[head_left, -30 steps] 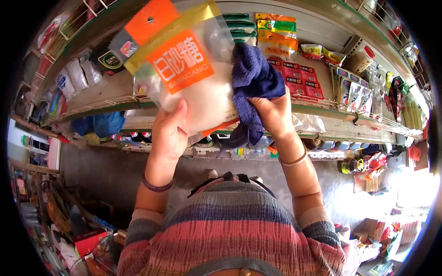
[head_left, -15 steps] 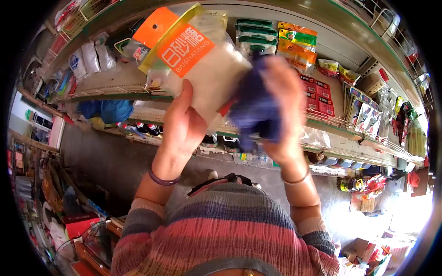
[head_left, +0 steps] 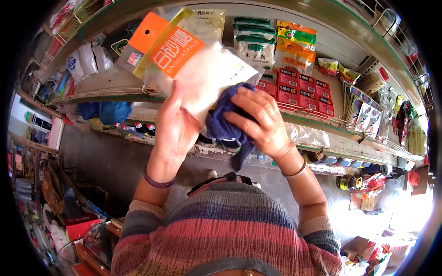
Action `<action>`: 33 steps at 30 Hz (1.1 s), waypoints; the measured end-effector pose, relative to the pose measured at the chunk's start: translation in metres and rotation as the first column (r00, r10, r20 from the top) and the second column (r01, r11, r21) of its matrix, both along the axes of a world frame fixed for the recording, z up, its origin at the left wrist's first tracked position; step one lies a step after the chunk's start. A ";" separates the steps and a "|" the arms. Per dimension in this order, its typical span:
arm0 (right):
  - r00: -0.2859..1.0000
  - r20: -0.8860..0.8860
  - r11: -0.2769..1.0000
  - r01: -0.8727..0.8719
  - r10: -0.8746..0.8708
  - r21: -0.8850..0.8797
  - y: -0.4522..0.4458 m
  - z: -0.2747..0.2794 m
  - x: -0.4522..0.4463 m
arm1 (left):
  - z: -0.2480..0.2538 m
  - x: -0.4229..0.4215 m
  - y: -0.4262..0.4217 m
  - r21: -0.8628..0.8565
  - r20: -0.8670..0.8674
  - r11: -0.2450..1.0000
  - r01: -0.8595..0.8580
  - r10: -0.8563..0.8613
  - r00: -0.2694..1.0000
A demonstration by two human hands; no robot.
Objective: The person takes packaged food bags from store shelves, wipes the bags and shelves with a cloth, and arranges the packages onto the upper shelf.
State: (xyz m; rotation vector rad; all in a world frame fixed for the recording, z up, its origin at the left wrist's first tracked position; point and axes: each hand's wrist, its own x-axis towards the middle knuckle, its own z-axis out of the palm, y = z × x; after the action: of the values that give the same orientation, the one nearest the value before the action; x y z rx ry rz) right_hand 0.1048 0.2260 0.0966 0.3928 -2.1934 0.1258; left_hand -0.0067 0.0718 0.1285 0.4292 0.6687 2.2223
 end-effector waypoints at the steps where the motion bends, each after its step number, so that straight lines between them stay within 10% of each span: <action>1: 1.000 -0.006 1.000 0.026 -0.026 -0.001 0.005 -0.001 -0.001 | 0.001 0.000 -0.001 0.008 -0.033 1.000 -0.019 0.019 0.999; 17: 0.990 0.018 0.975 0.142 -0.141 -0.174 0.007 0.015 -0.017 | 0.000 -0.005 0.002 -0.004 -0.176 0.978 -0.207 0.203 0.963; 28: 0.876 0.316 0.906 -0.255 0.365 -0.339 -0.045 -0.026 -0.004 | -0.004 -0.016 0.006 0.172 0.040 0.981 -0.094 0.088 0.995; 31: 0.793 0.281 0.665 -0.198 0.541 -0.720 -0.037 -0.062 -0.007 | -0.003 -0.017 0.000 0.113 0.079 0.993 -0.039 0.030 0.996; 32: 0.747 0.041 0.089 -0.024 0.664 -0.996 -0.032 -0.074 -0.009 | -0.004 -0.015 -0.005 0.033 0.043 0.999 -0.037 0.035 0.998; 33: 0.753 -0.227 -0.522 0.177 0.617 -0.834 -0.026 -0.082 -0.009 | -0.007 -0.014 -0.008 -0.005 0.026 1.000 -0.005 0.005 1.000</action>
State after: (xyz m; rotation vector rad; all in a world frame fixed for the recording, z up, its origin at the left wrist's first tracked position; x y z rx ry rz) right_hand 0.0953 0.1997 0.0143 -0.2457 -1.1810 2.6918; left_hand -0.0208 0.0639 0.1213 0.3954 0.6620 2.2266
